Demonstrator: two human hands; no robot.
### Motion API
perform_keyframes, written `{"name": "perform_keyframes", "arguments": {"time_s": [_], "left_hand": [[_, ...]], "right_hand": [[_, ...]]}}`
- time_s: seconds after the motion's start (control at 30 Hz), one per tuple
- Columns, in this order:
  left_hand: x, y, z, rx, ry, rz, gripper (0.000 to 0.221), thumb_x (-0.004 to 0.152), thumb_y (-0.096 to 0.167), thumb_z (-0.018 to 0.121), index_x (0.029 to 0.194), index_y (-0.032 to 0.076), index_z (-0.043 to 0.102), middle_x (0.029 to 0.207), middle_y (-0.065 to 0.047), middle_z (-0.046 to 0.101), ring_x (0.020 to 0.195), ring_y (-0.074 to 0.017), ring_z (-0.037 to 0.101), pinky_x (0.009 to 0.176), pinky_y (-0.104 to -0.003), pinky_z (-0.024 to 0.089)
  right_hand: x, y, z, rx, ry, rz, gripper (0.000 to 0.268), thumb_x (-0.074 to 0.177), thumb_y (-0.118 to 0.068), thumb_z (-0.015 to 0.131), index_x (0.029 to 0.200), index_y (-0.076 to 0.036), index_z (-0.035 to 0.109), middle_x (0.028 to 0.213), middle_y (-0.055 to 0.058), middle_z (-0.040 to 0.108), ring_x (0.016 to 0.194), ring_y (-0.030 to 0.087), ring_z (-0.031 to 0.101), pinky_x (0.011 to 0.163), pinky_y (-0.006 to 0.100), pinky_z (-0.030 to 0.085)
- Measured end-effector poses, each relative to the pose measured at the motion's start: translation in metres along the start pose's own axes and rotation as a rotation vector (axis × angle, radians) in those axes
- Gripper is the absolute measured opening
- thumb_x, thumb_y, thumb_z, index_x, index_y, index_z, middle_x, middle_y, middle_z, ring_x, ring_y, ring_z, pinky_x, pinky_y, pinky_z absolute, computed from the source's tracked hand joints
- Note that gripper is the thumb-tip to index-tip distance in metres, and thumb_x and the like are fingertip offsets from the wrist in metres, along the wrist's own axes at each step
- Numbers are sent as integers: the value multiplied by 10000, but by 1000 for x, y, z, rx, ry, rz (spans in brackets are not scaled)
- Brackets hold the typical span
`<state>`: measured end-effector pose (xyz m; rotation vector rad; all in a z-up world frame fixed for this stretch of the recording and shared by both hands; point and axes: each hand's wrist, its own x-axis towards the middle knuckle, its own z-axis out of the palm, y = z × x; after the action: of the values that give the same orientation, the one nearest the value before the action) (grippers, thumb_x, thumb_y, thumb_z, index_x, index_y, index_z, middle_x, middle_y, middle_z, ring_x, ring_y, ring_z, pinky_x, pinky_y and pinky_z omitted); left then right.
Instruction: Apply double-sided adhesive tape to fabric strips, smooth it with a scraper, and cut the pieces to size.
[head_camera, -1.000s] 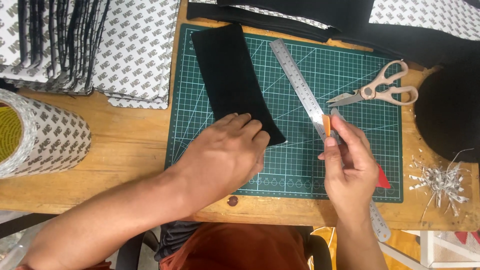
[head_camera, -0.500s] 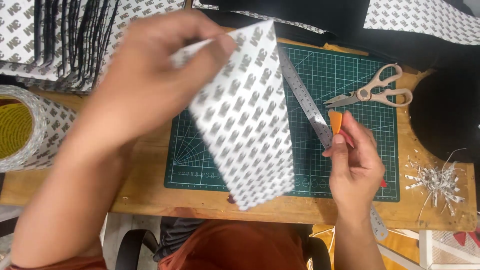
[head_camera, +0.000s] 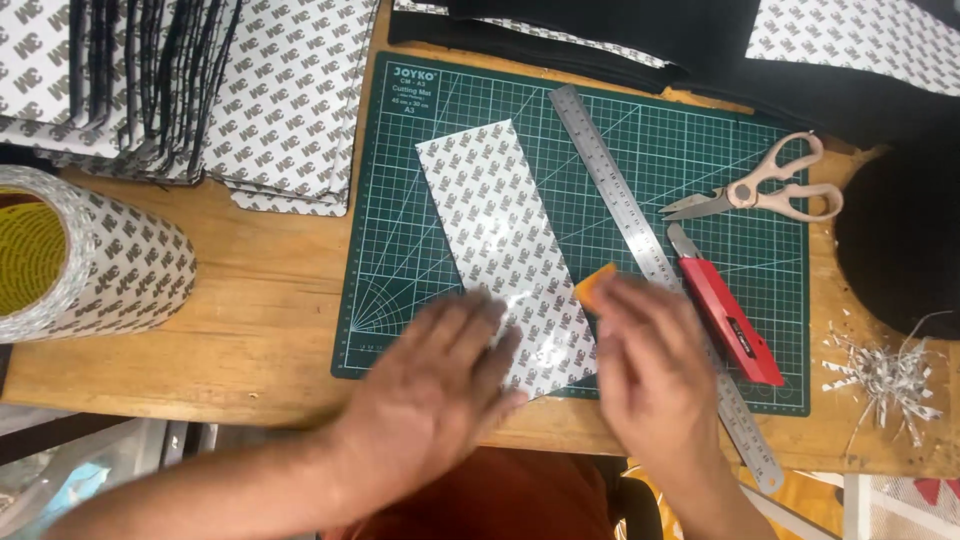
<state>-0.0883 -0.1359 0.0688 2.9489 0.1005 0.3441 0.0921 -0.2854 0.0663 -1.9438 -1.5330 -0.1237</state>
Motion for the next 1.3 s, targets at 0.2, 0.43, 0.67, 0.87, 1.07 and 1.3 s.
{"name": "perform_keyframes", "arguments": {"time_s": [0.2,0.43,0.67,0.87,1.07,1.3], "left_hand": [[-13,13,25,-213,243,-51,443,1059,349,595,1292,-22,662,1309,-288,605,1289,-426,568,1166,-597,398],[-12,9,25,-203,266,-27,459,1071,369,565,1254,-30,698,1258,-266,656,1253,-441,601,1155,-555,429],[-14,6,24,-171,235,-20,479,1079,404,539,1262,-12,692,1295,-254,652,1297,-422,580,1176,-513,414],[-15,4,27,-180,244,-17,497,1076,400,556,1279,-36,680,1278,-257,656,1319,-412,566,1196,-508,398],[-16,5,28,-150,221,-16,496,1082,408,534,1301,-13,679,1274,-243,663,1319,-405,565,1213,-499,377],[-16,5,27,-112,195,-17,499,1087,424,507,1291,3,682,1278,-237,663,1315,-400,564,1232,-496,355]], "right_hand": [[-3,-28,14,-143,-261,-46,328,929,-15,627,1251,36,665,1308,117,674,1255,278,587,946,366,596],[10,-15,33,-272,-306,-61,383,921,-72,652,1291,26,662,1331,158,688,1282,319,583,875,420,633],[47,-11,49,-345,-331,-73,336,977,-100,624,1300,-27,681,1293,135,721,1225,290,633,862,422,635],[71,-11,59,-366,-333,-91,358,947,-82,669,1300,-25,688,1275,147,727,1203,301,625,791,434,648],[84,-7,68,-371,-361,-51,375,932,-116,695,1295,-23,696,1288,123,717,1198,278,586,744,440,651],[106,-11,76,-376,-362,-26,373,920,-61,703,1292,-31,704,1252,102,732,1146,270,610,740,404,670]]}}
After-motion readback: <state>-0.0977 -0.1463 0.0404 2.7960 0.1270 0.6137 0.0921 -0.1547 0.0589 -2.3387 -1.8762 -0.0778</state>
